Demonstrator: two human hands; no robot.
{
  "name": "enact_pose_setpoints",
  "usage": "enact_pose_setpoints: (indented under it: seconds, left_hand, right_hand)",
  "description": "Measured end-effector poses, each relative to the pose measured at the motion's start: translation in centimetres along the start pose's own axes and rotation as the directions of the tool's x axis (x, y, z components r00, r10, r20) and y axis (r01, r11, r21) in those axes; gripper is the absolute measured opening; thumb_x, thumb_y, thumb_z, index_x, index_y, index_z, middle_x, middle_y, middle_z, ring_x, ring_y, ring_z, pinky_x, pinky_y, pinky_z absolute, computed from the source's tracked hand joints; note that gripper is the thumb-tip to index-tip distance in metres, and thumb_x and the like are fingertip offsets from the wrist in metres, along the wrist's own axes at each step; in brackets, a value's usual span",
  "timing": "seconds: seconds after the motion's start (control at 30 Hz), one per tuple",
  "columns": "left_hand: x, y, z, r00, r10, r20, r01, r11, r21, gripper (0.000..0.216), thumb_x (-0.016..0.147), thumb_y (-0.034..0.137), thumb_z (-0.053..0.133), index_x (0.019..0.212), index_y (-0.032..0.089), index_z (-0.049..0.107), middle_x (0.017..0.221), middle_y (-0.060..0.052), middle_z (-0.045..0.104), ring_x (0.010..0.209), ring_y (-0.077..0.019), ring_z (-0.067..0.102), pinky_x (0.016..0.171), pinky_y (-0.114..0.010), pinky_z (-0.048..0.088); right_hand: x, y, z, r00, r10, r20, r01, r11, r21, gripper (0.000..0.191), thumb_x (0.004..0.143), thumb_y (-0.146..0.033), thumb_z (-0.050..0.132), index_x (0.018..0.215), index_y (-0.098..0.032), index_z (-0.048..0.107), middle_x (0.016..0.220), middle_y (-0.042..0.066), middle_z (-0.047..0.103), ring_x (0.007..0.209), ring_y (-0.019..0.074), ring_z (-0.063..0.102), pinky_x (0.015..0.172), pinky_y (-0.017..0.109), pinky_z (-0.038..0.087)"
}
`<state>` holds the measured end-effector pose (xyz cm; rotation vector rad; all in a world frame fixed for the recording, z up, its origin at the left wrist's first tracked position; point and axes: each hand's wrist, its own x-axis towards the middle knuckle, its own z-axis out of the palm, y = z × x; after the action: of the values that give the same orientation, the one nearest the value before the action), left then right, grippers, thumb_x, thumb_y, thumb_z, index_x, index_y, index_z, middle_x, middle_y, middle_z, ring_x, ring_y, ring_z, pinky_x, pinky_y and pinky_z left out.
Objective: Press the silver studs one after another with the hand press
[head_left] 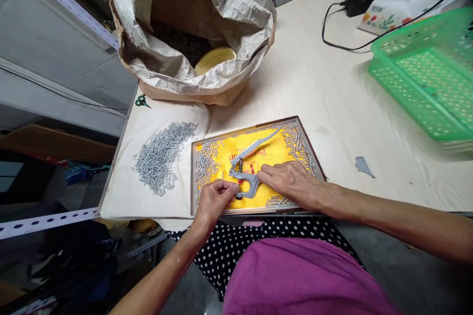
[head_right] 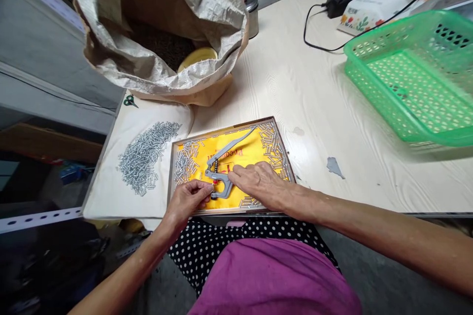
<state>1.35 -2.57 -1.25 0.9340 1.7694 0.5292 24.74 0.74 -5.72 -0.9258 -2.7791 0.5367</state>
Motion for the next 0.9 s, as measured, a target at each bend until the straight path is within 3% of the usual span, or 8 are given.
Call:
enact_pose_setpoints:
  seconds: [0.27,0.57,0.7,0.8,0.9]
  left_hand:
    - [0.4,1.1,-0.2,0.992,-0.104,0.075,0.097,0.991,0.089,0.023,0.072,0.032,0.077,0.064,0.015,0.064,0.049,0.002,0.061,0.043,-0.0091,0.054,0.048,-0.019,0.042]
    - [0.6,0.8,-0.4,0.986,-0.115,0.121,0.094,0.982,0.165,0.021,0.073,0.030,0.078,0.065,0.015,0.065,0.051,0.001,0.065,0.046,-0.0107,0.060,0.053,-0.021,0.050]
    - [0.8,0.8,-0.5,0.984,-0.133,0.121,0.109,0.976,0.187,0.016,0.076,0.025,0.075,0.067,0.015,0.067,0.051,0.001,0.065,0.045,-0.0106,0.059,0.052,-0.020,0.050]
    - [0.9,0.9,-0.6,0.980,-0.136,0.148,0.103,0.972,0.210,0.014,0.077,0.022,0.073,0.067,0.015,0.066,0.049,0.001,0.064,0.043,-0.0108,0.058,0.050,-0.020,0.048]
    - [0.9,1.0,-0.5,0.980,-0.133,0.146,0.098,0.969,0.227,0.015,0.079,0.020,0.071,0.066,0.015,0.066,0.048,0.001,0.063,0.043,-0.0111,0.058,0.050,-0.021,0.047]
  right_hand:
    - [0.0,0.2,0.2,0.999,-0.021,-0.035,0.026,0.991,0.130,0.025,0.098,-0.011,0.037,0.115,-0.025,0.049,0.106,0.005,0.060,0.082,0.0212,0.050,0.068,0.036,0.031]
    - [1.5,0.4,-0.5,0.996,0.079,0.045,-0.082,0.995,0.062,0.015,0.099,-0.019,0.039,0.099,-0.023,0.053,0.091,0.005,0.064,0.066,0.0172,0.045,0.058,0.034,0.021]
    - [1.8,0.6,-0.8,0.989,0.132,0.069,-0.133,0.991,0.007,0.015,0.100,-0.033,0.045,0.104,-0.023,0.056,0.092,0.005,0.066,0.068,0.0184,0.051,0.058,0.032,0.027]
    - [1.9,1.1,-1.8,0.998,0.059,-0.002,-0.059,0.997,-0.045,0.033,0.094,-0.045,0.058,0.115,-0.021,0.056,0.116,0.012,0.064,0.093,0.0258,0.057,0.072,0.036,0.040]
    - [2.3,2.2,-2.7,0.991,0.062,-0.116,-0.078,0.987,-0.142,0.078,0.078,-0.063,0.071,0.136,-0.016,0.048,0.145,0.022,0.047,0.125,0.0390,0.045,0.094,0.049,0.039]
